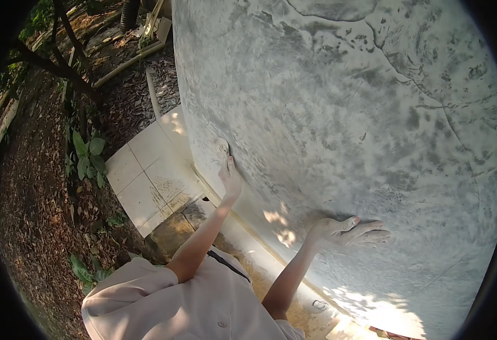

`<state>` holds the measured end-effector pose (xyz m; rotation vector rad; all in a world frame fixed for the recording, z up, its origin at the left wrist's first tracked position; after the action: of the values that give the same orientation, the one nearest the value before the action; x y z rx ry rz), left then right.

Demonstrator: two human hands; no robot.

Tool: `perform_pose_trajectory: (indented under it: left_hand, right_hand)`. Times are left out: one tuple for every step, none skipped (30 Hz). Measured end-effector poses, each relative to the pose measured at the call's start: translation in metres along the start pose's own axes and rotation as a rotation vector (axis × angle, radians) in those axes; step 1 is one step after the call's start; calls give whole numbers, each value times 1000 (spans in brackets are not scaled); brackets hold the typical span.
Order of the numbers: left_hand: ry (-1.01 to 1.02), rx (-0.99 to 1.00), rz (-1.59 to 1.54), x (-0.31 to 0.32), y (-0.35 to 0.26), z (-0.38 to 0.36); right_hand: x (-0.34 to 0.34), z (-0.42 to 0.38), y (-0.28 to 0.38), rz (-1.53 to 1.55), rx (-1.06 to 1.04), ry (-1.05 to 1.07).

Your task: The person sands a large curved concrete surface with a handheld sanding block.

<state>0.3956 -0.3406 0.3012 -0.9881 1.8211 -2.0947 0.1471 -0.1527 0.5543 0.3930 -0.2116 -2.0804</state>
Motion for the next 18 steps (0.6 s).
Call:
perform_pose_trajectory:
  left_hand:
    - [-5, -2, 2, -2, 6, -2]
    - [-9, -3, 1, -4, 12, -2]
    - [-25, -12, 12, -7, 5, 16]
    - [-39, -23, 23, -10, -5, 44]
    - [-122, 42, 47, -14, -11, 69]
    - [-203, 109, 71, -19, -13, 87]
    - [-202, 111, 72, -21, -6, 95]
    - [-201, 161, 66, -23, -2, 102]
    - [-201, 211, 58, -24, -3, 106]
    - [-162, 114, 55, -20, -18, 90]
    - [-123, 16, 53, -15, -30, 61]
    - [-77, -17, 44, -13, -17, 35]
    - [-32, -52, 35, -10, -4, 16]
    - [-35, -53, 35, -5, 0, 7]
    - [-42, -7, 11, 0, 1, -2]
    - [-51, 39, -14, 4, 0, -9]
    - [-60, 86, -40, 8, -1, -14]
    - [-67, 135, -67, 11, -3, -15]
  right_hand:
    - [1, 0, 0, 1, -6, 7]
    - [2, 1, 0, 14, -13, -23]
    - [2, 2, 0, 26, -17, -57]
    - [3, 1, 0, 25, -19, -56]
    - [3, 1, 1, 17, -41, -67]
    - [2, 1, 1, 10, -61, -77]
    - [2, 1, 1, 9, -59, -77]
    - [2, 0, 4, -1, -93, -80]
    - [2, 0, 7, -10, -128, -84]
    - [2, 0, 8, -8, -124, -87]
    - [2, 0, 8, 3, -109, -85]
    - [2, -1, 8, 13, -95, -82]
    - [3, -1, 8, 14, -95, -82]
    - [3, -1, 8, 11, -107, -90]
    - [3, -1, 7, 7, -120, -97]
    - [3, -2, 6, 9, -124, -95]
    - [4, -2, 3, 9, -115, -100]
    - [5, -2, 2, 9, -103, -108]
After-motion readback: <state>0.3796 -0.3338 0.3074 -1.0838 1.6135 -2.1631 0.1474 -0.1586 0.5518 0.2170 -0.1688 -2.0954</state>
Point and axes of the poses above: each hand's wrist, its own z-axis towards the middle knuckle, its own x-axis out of the palm, y = z × x, the point moved 6 cm from there along z, towards the middle knuckle, and after that the axes turned 14 degrees about -z, right-handed, at the moved point
